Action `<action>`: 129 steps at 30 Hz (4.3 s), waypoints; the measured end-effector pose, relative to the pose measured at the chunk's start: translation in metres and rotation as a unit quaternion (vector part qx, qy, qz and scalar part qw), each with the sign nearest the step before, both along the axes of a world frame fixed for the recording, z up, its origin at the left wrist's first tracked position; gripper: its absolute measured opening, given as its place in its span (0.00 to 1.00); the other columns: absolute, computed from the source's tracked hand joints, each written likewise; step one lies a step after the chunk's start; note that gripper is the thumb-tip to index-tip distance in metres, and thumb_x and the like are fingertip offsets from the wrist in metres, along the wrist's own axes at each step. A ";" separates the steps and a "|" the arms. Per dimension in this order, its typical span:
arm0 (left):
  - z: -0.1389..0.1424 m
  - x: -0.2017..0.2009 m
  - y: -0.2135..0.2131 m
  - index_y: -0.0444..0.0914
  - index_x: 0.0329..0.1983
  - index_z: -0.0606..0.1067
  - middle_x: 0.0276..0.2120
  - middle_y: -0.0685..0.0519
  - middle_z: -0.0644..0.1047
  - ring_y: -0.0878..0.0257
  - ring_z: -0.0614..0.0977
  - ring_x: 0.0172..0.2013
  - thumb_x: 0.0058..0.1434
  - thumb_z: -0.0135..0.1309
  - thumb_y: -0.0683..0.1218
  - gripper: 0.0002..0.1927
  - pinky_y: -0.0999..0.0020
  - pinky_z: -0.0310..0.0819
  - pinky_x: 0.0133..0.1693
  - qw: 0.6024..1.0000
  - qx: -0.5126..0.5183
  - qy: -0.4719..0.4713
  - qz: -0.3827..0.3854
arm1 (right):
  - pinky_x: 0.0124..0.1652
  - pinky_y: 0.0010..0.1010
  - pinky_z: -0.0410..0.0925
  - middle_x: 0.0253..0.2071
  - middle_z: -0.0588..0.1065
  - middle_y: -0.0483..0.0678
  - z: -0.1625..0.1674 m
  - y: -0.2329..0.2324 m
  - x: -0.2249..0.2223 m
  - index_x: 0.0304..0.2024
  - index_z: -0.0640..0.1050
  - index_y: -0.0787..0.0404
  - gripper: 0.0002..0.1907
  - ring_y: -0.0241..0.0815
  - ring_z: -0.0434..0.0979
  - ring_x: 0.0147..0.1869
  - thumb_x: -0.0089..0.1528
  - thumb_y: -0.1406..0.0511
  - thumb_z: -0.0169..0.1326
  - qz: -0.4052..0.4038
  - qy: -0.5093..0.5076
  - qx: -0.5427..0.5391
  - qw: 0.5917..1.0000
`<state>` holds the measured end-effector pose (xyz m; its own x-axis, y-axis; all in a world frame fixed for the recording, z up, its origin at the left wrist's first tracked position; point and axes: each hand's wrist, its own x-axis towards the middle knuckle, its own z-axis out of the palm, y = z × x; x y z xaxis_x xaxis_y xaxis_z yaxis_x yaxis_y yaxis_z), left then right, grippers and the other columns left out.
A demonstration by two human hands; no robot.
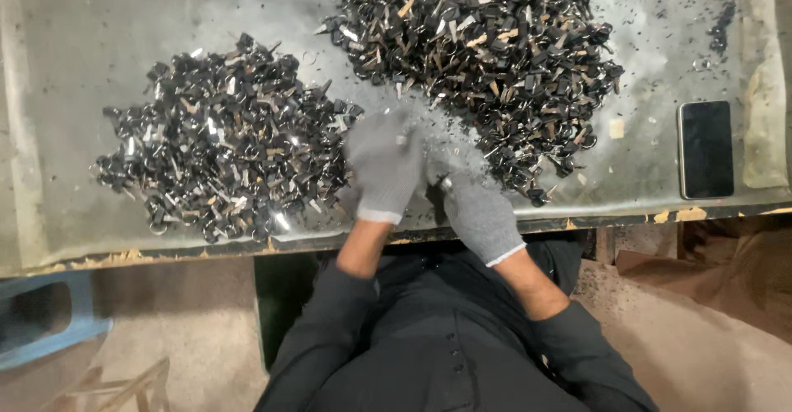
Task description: The person sits at a workbench covered with large piles of small black metal castings and sorts them one at a time. They pick up individual parts with both gloved hands, look them over, and place each part onto one of the piles on the table.
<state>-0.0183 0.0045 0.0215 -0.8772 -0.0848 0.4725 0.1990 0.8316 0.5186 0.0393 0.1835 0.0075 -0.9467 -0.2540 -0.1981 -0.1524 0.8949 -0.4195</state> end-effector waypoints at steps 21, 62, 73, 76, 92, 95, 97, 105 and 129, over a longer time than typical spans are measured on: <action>-0.011 0.044 0.007 0.44 0.51 0.79 0.43 0.46 0.82 0.47 0.84 0.43 0.60 0.58 0.43 0.15 0.54 0.77 0.45 0.970 0.014 -0.167 -0.176 | 0.38 0.54 0.73 0.32 0.79 0.62 -0.005 0.019 0.008 0.61 0.69 0.65 0.22 0.64 0.81 0.37 0.69 0.58 0.50 -0.054 -0.066 -0.022 0.996; -0.043 0.058 0.004 0.37 0.46 0.76 0.39 0.45 0.78 0.45 0.81 0.40 0.62 0.54 0.40 0.10 0.52 0.75 0.42 0.970 -0.018 -0.150 -0.190 | 0.30 0.43 0.76 0.31 0.78 0.60 0.001 0.000 0.001 0.48 0.70 0.68 0.12 0.56 0.84 0.34 0.66 0.65 0.47 0.032 -0.004 0.064 0.997; -0.033 0.058 0.000 0.38 0.51 0.75 0.39 0.44 0.77 0.45 0.80 0.38 0.56 0.56 0.40 0.18 0.51 0.74 0.39 0.972 -0.012 -0.125 -0.200 | 0.35 0.53 0.74 0.30 0.79 0.61 0.004 0.007 -0.016 0.50 0.70 0.67 0.15 0.64 0.82 0.36 0.68 0.61 0.47 0.017 -0.089 0.032 0.995; -0.034 0.057 0.003 0.38 0.52 0.75 0.40 0.45 0.78 0.45 0.80 0.37 0.56 0.56 0.40 0.19 0.51 0.74 0.39 0.973 0.009 -0.143 -0.181 | 0.35 0.53 0.72 0.29 0.79 0.61 0.003 0.008 -0.016 0.50 0.71 0.64 0.16 0.64 0.80 0.34 0.67 0.59 0.50 0.034 -0.064 -0.034 0.997; -0.038 0.067 0.007 0.38 0.48 0.77 0.30 0.46 0.76 0.47 0.80 0.29 0.57 0.58 0.42 0.15 0.52 0.73 0.32 0.986 -0.027 -0.094 -0.136 | 0.37 0.51 0.74 0.32 0.79 0.62 -0.016 0.019 -0.029 0.58 0.67 0.66 0.24 0.62 0.82 0.36 0.67 0.56 0.52 0.043 -0.111 -0.121 0.985; -0.035 0.071 0.009 0.40 0.39 0.76 0.30 0.46 0.75 0.47 0.78 0.27 0.57 0.60 0.42 0.07 0.52 0.71 0.30 0.985 -0.084 -0.085 -0.122 | 0.35 0.52 0.74 0.31 0.79 0.63 -0.009 0.019 -0.011 0.66 0.64 0.67 0.30 0.64 0.81 0.35 0.65 0.58 0.51 0.039 -0.033 -0.058 0.997; -0.034 0.073 0.009 0.40 0.35 0.74 0.29 0.46 0.75 0.46 0.78 0.28 0.57 0.60 0.43 0.06 0.52 0.70 0.31 0.986 -0.062 -0.097 -0.118 | 0.34 0.52 0.74 0.31 0.80 0.62 -0.003 0.017 0.004 0.65 0.65 0.66 0.29 0.63 0.81 0.35 0.65 0.60 0.50 0.043 -0.032 -0.030 0.998; -0.029 0.072 0.008 0.40 0.29 0.72 0.26 0.47 0.74 0.45 0.78 0.29 0.55 0.57 0.42 0.05 0.48 0.69 0.32 0.978 -0.011 -0.117 -0.172 | 0.30 0.46 0.75 0.34 0.79 0.57 0.007 0.004 0.009 0.44 0.71 0.63 0.06 0.57 0.83 0.34 0.68 0.66 0.47 0.039 0.032 0.070 0.996; -0.029 0.077 0.010 0.40 0.32 0.72 0.27 0.47 0.73 0.45 0.77 0.28 0.55 0.57 0.43 0.05 0.50 0.69 0.31 0.978 -0.031 -0.115 -0.173 | 0.29 0.52 0.72 0.26 0.78 0.58 0.002 0.008 0.008 0.63 0.66 0.63 0.23 0.61 0.81 0.30 0.68 0.59 0.49 0.038 -0.007 0.023 0.999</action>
<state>0.0584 0.0148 -0.0075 -0.9321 0.2581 0.2541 0.3577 0.7661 0.5339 0.0475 0.1920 0.0091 -0.9220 -0.3162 -0.2235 -0.2158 0.8989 -0.3814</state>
